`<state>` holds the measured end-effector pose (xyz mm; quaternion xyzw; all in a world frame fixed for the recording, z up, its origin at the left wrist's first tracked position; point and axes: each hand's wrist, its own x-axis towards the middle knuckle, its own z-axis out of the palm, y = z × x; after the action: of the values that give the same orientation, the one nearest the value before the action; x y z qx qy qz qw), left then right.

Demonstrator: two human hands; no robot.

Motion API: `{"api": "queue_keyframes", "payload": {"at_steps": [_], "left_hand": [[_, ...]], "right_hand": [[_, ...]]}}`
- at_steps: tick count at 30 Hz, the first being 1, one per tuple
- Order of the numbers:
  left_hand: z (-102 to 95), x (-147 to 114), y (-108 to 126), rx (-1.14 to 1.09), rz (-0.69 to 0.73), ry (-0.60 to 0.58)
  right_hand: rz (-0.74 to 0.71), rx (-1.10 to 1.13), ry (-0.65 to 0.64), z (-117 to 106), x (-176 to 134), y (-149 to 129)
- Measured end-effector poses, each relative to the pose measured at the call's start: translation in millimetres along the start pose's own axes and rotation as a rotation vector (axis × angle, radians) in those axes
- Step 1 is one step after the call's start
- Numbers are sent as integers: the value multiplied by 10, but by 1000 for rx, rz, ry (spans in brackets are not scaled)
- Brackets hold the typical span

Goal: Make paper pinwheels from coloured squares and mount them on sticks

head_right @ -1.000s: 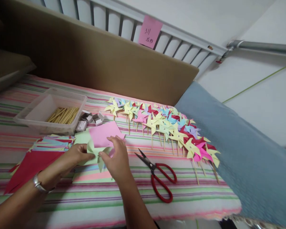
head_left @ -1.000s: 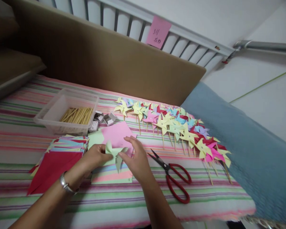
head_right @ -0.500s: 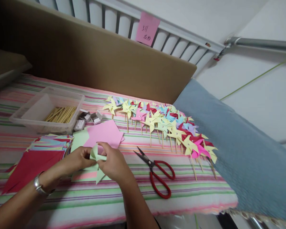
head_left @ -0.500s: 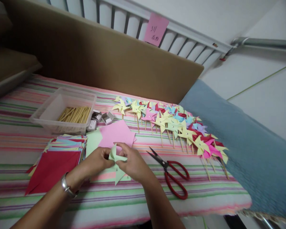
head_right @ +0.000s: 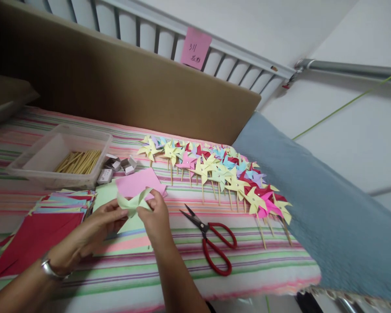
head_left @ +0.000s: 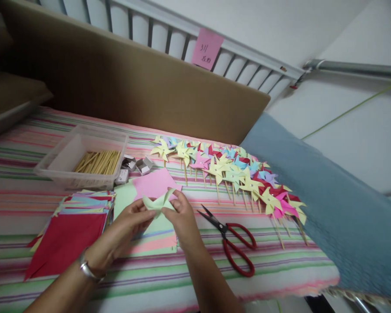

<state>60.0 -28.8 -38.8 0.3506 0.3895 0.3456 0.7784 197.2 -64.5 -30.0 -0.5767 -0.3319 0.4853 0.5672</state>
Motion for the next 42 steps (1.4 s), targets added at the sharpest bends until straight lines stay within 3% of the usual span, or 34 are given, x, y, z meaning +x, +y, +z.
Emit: {"api": "queue_keyframes", "payload": {"at_steps": [7,13,16,18,24,27,30,34,38,42], "left_hand": [[63,-15,-63,-61,5,2],[38,-17,-24,-29,-47,121],[-40,8,13,-3,-34,185],[-107,23,55,-8,0,205],[-223,14,203,-24,74,213],[-225,4,233,-25,58,199],[-222,8,222,-12,49,201],[-208,30,171,37,62,180],[-176,51,107,124,42,215],[-137,56,52,174,37,198]], "right_hand": [[0,166,50,164,-80,46],[19,193,-4,194,-88,78],[20,78,-27,143,-70,108],[-62,-57,-26,89,-59,124],[-592,-571,-132,-34,-71,119],[-700,-714,-186,-34,-84,121],[-686,-733,-193,-15,-84,132],[-544,-662,-172,11,-75,149],[-373,-590,-80,42,-70,171],[-327,-555,-20,72,-62,174]]}}
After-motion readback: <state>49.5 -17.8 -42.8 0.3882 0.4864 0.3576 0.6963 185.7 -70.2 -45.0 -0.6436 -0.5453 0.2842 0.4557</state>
